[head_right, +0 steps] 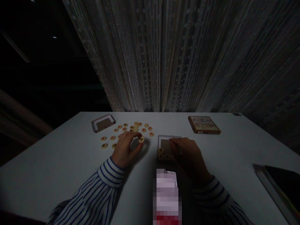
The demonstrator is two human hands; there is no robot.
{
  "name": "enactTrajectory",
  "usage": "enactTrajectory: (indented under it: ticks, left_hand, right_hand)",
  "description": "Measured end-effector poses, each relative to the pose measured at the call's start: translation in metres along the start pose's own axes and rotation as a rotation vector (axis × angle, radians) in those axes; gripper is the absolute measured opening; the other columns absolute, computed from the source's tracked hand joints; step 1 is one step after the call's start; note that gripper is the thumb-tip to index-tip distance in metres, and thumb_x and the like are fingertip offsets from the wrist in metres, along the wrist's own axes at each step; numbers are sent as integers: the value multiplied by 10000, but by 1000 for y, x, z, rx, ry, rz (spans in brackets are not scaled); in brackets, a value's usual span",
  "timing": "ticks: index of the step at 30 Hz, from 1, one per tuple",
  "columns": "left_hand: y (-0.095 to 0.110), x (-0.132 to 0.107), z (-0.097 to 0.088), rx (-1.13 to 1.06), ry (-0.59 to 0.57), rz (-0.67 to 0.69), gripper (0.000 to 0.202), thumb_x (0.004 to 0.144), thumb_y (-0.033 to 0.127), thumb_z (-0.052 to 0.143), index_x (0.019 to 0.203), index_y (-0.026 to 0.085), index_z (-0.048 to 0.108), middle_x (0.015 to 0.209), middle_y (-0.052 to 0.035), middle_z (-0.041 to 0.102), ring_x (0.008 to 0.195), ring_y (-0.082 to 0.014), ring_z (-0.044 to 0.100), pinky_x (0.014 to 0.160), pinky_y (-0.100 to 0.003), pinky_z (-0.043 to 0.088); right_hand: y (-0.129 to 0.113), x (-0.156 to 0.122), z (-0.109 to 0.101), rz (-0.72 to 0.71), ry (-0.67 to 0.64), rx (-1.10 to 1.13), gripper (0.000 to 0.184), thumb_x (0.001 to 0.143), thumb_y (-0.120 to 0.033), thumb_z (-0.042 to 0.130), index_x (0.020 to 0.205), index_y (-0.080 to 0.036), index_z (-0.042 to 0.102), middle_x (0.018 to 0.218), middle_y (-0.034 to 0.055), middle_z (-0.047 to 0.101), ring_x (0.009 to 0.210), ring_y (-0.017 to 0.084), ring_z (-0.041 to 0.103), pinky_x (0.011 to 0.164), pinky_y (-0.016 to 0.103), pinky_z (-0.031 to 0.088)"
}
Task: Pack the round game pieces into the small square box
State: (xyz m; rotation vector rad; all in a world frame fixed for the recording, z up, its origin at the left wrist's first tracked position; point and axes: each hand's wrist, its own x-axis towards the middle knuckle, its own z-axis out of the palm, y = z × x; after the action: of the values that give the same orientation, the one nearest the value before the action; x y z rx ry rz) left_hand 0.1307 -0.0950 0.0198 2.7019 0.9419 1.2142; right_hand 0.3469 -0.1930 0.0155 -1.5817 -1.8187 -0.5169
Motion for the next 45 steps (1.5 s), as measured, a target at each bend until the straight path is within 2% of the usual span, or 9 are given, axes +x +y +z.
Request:
enactTrajectory:
  ticks: [10,15,23,30,39,45]
  left_hand:
    - [20,14,10,-15,-41,73,240,754,199,558,990,157,543,893,-67,632,887,-216,533,788,-375,424]
    - [30,23,22,-39,-49,80,281,735,169,580,1013,148,542,923,-67,632,903,-217,527,806,-370,420]
    - [32,5,43,-91,-67,64,272,745,194,576,1014,164,546,888,-71,640,854,-210,553,760,-370,438]
    - [31,-6,44,-141,-38,59,237,750,216,565,981,164,563,853,-75,649,818,-206,579,724,-366,455]
    - [34,-7,44,-174,-56,21,253,738,225,588,985,179,564,835,-72,639,789,-207,579,704,-378,465]
    - [39,-8,44,-209,-87,21,248,729,214,589,976,193,569,818,-59,626,781,-201,575,690,-361,465]
  right_hand:
    - [-4,-2,-2,48,-56,28,256,867,-273,394,859,-167,626,762,69,672,690,175,603,620,314,437]
    - [-1,-5,0,61,-52,51,240,864,-271,410,863,-173,629,772,68,670,699,171,601,624,309,432]
    - [-2,-4,-2,120,-26,77,224,852,-273,419,845,-191,627,777,53,682,702,168,615,632,318,458]
    - [-2,-5,0,125,-36,122,218,829,-249,435,854,-189,643,761,63,685,676,179,613,611,327,468]
    - [-8,-6,3,161,-127,155,226,829,-254,432,815,-211,653,718,40,679,637,165,612,582,308,468]
    - [-12,-10,4,230,-168,319,193,824,-292,477,864,-222,653,783,36,687,690,164,628,586,296,488]
